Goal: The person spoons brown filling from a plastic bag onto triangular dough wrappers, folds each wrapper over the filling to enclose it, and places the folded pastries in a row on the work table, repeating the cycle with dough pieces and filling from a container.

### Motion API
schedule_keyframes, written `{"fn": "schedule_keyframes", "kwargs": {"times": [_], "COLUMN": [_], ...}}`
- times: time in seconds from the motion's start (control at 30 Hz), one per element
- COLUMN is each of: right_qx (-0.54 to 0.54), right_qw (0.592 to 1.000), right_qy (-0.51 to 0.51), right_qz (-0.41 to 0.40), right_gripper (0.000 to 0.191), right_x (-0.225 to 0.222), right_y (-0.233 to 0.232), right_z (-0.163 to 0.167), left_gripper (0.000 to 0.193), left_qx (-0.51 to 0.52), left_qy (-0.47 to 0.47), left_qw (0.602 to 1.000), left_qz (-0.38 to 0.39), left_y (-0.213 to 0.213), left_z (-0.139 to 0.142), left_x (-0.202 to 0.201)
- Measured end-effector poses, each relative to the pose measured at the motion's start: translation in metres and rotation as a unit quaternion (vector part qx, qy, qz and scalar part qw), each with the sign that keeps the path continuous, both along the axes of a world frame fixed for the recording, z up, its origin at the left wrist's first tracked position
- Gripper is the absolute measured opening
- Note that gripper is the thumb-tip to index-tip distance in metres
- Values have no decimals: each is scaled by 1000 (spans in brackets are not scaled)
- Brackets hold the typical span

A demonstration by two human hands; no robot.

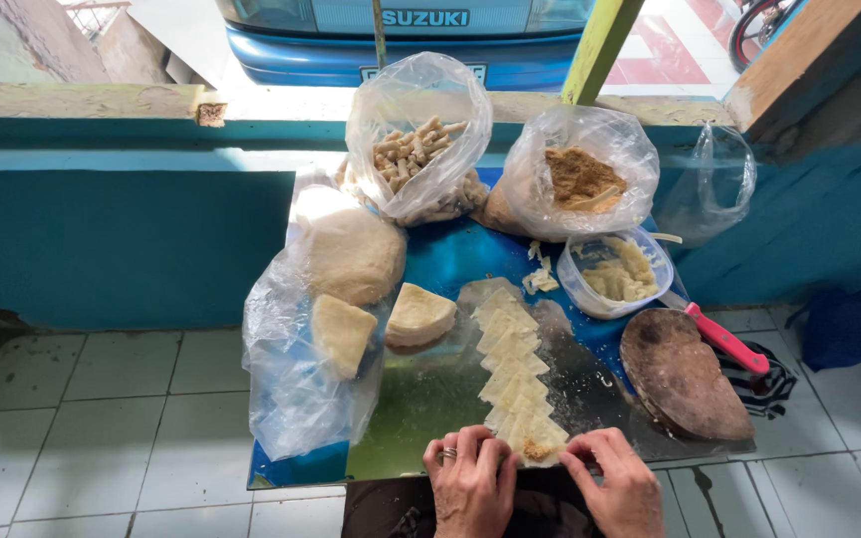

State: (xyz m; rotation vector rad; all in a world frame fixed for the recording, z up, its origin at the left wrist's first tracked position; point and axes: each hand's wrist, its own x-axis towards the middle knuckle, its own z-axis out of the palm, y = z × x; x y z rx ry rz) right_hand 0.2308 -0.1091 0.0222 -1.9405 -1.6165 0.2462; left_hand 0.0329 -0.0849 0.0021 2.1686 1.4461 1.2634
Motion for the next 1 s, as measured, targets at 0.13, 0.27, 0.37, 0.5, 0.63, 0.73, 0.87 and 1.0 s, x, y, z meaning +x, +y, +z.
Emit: {"fn": "schedule_keyframes", "kwargs": {"times": [0.13, 0.27, 0.37, 0.5, 0.63, 0.73, 0.87, 1.0], "right_qx": [30, -15, -27, 112, 127, 138, 121, 59], "right_qw": [995, 985, 983, 980, 973, 956, 941, 947], "right_qy": [84, 170, 176, 98, 37, -31, -46, -19], "right_qz": [32, 38, 34, 130, 190, 255, 312, 317], "right_gripper": [15, 17, 21, 27, 36, 40, 33, 21], "right_x": [11, 15, 9, 5, 11, 16, 18, 19], "right_y": [-1, 1, 3, -1, 0, 8, 22, 34], "right_z": [-18, -21, -20, -14, -1, 10, 20, 25], "left_gripper": [16, 15, 17, 21, 24, 17, 12, 17], "left_qx": [-11, 0, 32, 81, 108, 101, 56, 23], "left_qy": [1, -11, -26, 3, 66, 85, 56, 34], "left_qw": [1000, 1000, 998, 993, 985, 982, 982, 980], "left_qz": [-4, -28, -54, -90, -115, -136, -173, -193], "left_y": [-2, -2, -2, -1, 4, 10, 15, 18], "left_z": [5, 5, 3, 1, -2, -2, 5, 13], "left_x": [6, 11, 13, 9, 3, 1, -1, -7]}}
